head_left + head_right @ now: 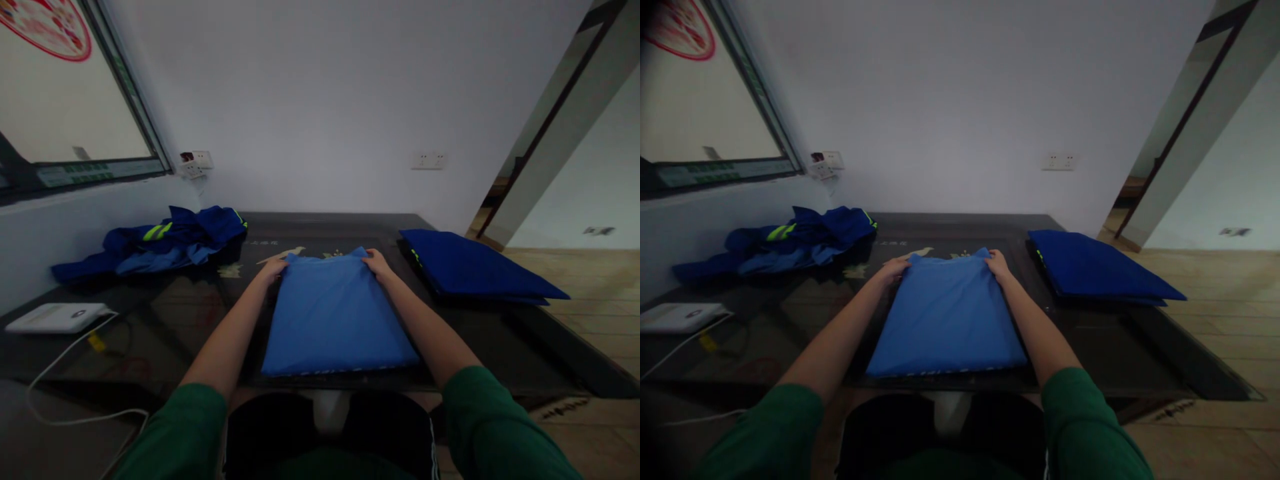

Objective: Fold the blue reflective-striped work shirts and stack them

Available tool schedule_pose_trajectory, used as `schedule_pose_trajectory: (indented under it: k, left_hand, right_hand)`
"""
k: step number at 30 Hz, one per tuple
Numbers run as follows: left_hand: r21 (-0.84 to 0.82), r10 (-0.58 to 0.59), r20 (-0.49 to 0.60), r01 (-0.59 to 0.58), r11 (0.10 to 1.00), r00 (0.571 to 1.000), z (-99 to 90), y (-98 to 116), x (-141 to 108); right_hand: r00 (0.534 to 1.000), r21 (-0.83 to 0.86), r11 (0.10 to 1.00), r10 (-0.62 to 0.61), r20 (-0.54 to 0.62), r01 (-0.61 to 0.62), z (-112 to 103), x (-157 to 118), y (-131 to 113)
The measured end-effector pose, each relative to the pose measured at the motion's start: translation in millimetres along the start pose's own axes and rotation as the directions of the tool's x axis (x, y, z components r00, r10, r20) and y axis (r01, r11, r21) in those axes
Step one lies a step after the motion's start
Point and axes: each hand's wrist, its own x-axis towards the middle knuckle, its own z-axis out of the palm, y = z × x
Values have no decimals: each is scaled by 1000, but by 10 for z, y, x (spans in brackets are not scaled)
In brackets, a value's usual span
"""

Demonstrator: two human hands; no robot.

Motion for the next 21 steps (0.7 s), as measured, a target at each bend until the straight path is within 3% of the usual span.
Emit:
schedule_pose_trajectory:
  k: [5, 9, 12, 15, 18, 21]
  left_hand:
    - [241, -16, -108, 42, 970, 994, 60, -53, 25]
    - [416, 51, -212, 43, 908, 976, 113, -68, -66]
    - [643, 75, -231, 94, 760, 970, 102, -43, -152]
    - [785, 231, -222, 33, 619, 947, 89, 66, -217]
    - [826, 426, -110, -156, 542, 898, 194, 211, -256]
    - [786, 388, 150, -348, 511, 909, 434, 235, -303]
  right_hand:
    - [996, -187, 980, -72, -49, 62, 16, 12, 65]
    - [989, -541, 837, -139, -54, 89, 49, -120, 110]
    - [991, -683, 729, -117, -60, 45, 46, -198, 114]
    - [975, -730, 675, -214, -57, 105, 37, -238, 35]
    - [910, -738, 594, -409, 66, 320, 117, -277, -101]
    - [854, -700, 519, -447, 268, 491, 289, -329, -156]
